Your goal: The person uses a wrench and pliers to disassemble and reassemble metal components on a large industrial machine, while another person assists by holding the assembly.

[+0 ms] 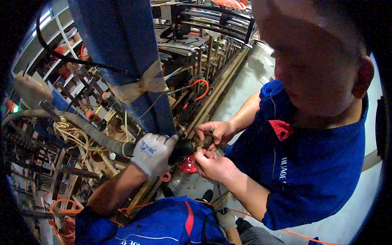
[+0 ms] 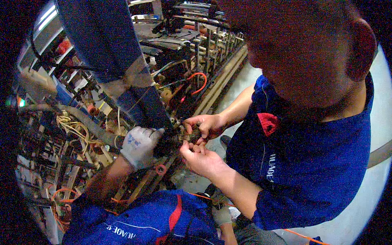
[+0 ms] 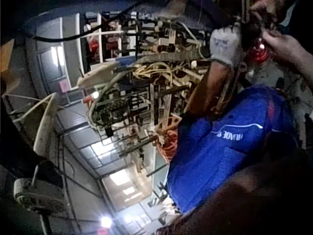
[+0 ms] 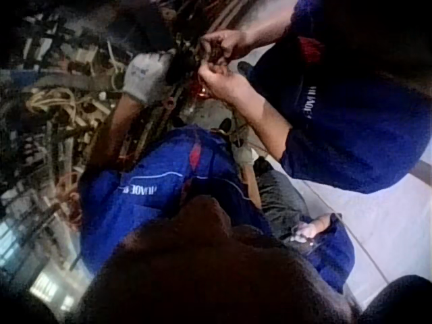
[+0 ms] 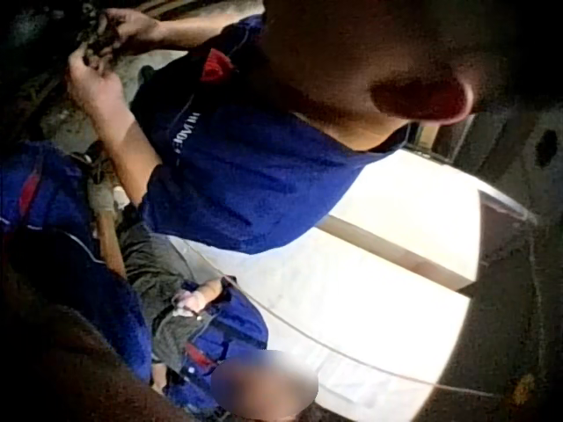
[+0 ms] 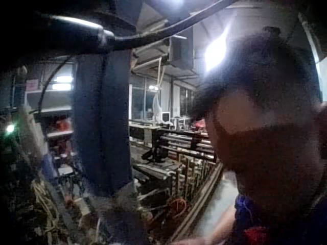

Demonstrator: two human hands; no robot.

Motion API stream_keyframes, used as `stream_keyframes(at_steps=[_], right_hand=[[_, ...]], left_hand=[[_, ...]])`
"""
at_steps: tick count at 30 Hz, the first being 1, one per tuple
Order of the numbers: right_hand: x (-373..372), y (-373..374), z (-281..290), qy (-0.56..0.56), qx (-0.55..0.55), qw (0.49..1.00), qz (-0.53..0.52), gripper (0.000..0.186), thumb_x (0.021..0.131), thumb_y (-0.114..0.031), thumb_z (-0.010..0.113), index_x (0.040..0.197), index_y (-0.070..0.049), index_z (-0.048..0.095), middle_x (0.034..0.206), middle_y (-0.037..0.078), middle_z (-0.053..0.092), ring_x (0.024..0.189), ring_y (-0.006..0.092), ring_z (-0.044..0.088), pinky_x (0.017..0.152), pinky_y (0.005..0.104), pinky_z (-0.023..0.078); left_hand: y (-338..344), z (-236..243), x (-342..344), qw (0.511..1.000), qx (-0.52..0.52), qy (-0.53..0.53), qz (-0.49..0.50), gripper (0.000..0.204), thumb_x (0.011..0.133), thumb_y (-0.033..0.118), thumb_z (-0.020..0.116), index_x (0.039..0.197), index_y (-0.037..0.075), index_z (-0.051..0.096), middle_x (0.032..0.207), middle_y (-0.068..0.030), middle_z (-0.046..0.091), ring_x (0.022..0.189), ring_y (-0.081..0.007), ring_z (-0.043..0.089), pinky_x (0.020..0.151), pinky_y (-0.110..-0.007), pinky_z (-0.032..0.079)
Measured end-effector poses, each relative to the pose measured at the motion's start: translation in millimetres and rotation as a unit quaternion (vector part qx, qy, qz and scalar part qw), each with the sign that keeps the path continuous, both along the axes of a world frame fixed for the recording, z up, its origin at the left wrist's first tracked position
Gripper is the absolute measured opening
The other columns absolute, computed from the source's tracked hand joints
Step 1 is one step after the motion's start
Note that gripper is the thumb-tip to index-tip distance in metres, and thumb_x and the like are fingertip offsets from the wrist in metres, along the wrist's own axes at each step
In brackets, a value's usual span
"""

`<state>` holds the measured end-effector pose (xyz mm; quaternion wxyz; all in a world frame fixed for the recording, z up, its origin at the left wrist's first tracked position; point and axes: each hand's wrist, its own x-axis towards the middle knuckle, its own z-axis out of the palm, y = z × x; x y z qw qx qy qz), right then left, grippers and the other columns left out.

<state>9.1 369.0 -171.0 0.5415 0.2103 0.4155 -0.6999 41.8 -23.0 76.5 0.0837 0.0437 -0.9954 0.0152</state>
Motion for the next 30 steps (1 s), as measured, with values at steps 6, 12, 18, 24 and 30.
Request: stream_keyframes(at_steps=[6,12,18,24,30], right_hand=[[13.4,16.3,3.3,0.467,0.272,0.809,0.231,0.027,0.095,-0.012,0.06,0.114,0.007,0.063,0.108,0.017,0.067,0.102,0.0322,0.065,0.098,0.0451,0.054],[-75.7,-118.0,103.9,0.902,0.218,-0.272,0.255,0.026,0.095,-0.008,0.058,0.114,0.009,0.063,0.108,0.018,0.068,0.102,0.031,0.067,0.097,0.0445,0.055],[-117.6,-197.5,174.2,0.862,0.168,-0.459,0.132,0.025,0.096,-0.003,0.057,0.115,0.012,0.064,0.108,0.018,0.069,0.101,0.0298,0.068,0.096,0.0438,0.057],[-123.4,-193.9,197.8,0.821,0.15,-0.526,0.163,0.021,0.095,0.0,0.059,0.107,0.016,0.065,0.101,0.016,0.069,0.095,0.0287,0.069,0.086,0.0414,0.061],[-127.0,-195.1,191.9,0.901,0.121,-0.383,0.165,0.023,0.092,0.0,0.063,0.107,0.017,0.065,0.096,0.019,0.071,0.087,0.0298,0.07,0.082,0.0457,0.06]], left_hand=[[7.7,19.5,11.3,1.0,0.01,0.017,-0.006,0.065,0.059,0.028,0.083,0.116,0.004,0.065,0.089,-0.0104,0.067,0.083,-0.0292,0.066,0.075,-0.042,0.05],[11.2,27.1,10.0,0.999,0.011,0.04,-0.02,0.071,0.058,0.033,0.085,0.119,0.004,0.063,0.091,-0.0116,0.067,0.084,-0.0308,0.066,0.077,-0.043,0.051],[12.2,37.4,13.5,0.999,0.006,0.052,-0.01,0.072,0.06,0.036,0.085,0.12,0.004,0.062,0.094,-0.0131,0.068,0.085,-0.0329,0.067,0.079,-0.044,0.052],[11.9,35.9,7.3,1.0,0.022,0.014,0.005,0.083,0.055,0.038,0.09,0.126,0.005,0.06,0.105,-0.0153,0.069,0.091,-0.0353,0.066,0.082,-0.046,0.051],[10.8,33.3,2.9,0.999,0.005,0.032,-0.012,0.07,0.06,0.039,0.086,0.117,0.005,0.064,0.091,-0.0128,0.069,0.083,-0.0326,0.067,0.077,-0.043,0.052]])
